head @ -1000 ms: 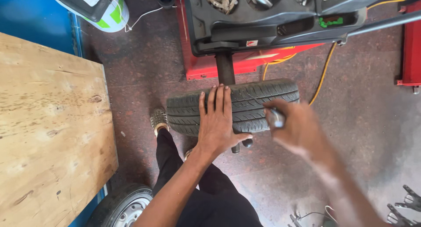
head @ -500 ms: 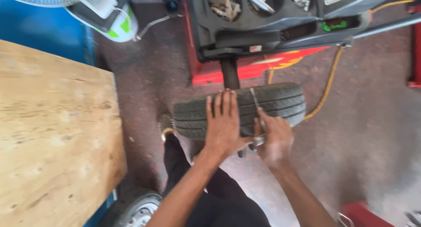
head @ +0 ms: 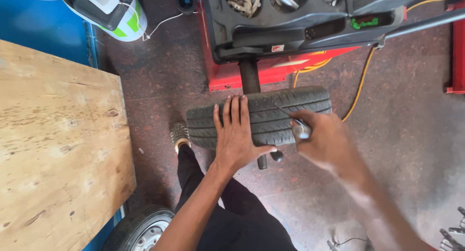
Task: The person uses a metal tool to repeatedly poke and scrape the tread of a car tire mounted on a tire balancing machine. The person holds the tire steady with one hand while manipulating the tool with the other. The task appears to be a manual repair or cleaning of the tire surface.
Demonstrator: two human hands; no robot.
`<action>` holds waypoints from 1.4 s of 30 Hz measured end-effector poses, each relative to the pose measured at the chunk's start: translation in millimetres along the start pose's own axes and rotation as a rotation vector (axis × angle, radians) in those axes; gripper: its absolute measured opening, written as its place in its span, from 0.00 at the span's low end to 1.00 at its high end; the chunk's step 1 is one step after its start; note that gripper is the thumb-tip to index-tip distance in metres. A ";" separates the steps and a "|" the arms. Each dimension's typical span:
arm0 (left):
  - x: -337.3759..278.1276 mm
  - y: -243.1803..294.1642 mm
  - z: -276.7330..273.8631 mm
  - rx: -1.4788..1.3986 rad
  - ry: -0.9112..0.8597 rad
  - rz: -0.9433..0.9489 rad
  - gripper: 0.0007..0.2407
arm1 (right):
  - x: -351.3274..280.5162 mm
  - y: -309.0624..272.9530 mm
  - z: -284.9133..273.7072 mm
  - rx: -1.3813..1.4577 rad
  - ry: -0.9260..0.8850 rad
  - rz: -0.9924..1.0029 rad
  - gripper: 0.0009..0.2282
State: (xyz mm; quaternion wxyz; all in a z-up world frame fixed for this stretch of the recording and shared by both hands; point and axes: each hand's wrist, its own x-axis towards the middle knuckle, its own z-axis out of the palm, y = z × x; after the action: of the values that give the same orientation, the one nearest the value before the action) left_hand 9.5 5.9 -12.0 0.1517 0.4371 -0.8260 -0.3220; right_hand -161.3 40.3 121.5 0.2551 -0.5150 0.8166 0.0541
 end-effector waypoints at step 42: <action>-1.3 12.2 7.7 -0.036 0.072 0.008 0.60 | 19.2 16.7 79.9 0.211 0.802 -0.476 0.11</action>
State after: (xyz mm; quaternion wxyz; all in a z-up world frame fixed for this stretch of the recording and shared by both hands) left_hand -1.5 15.1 -9.6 0.1905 0.4421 -0.8159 -0.3203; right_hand -153.5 60.5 40.4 -0.0239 -0.6392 0.7110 -0.2923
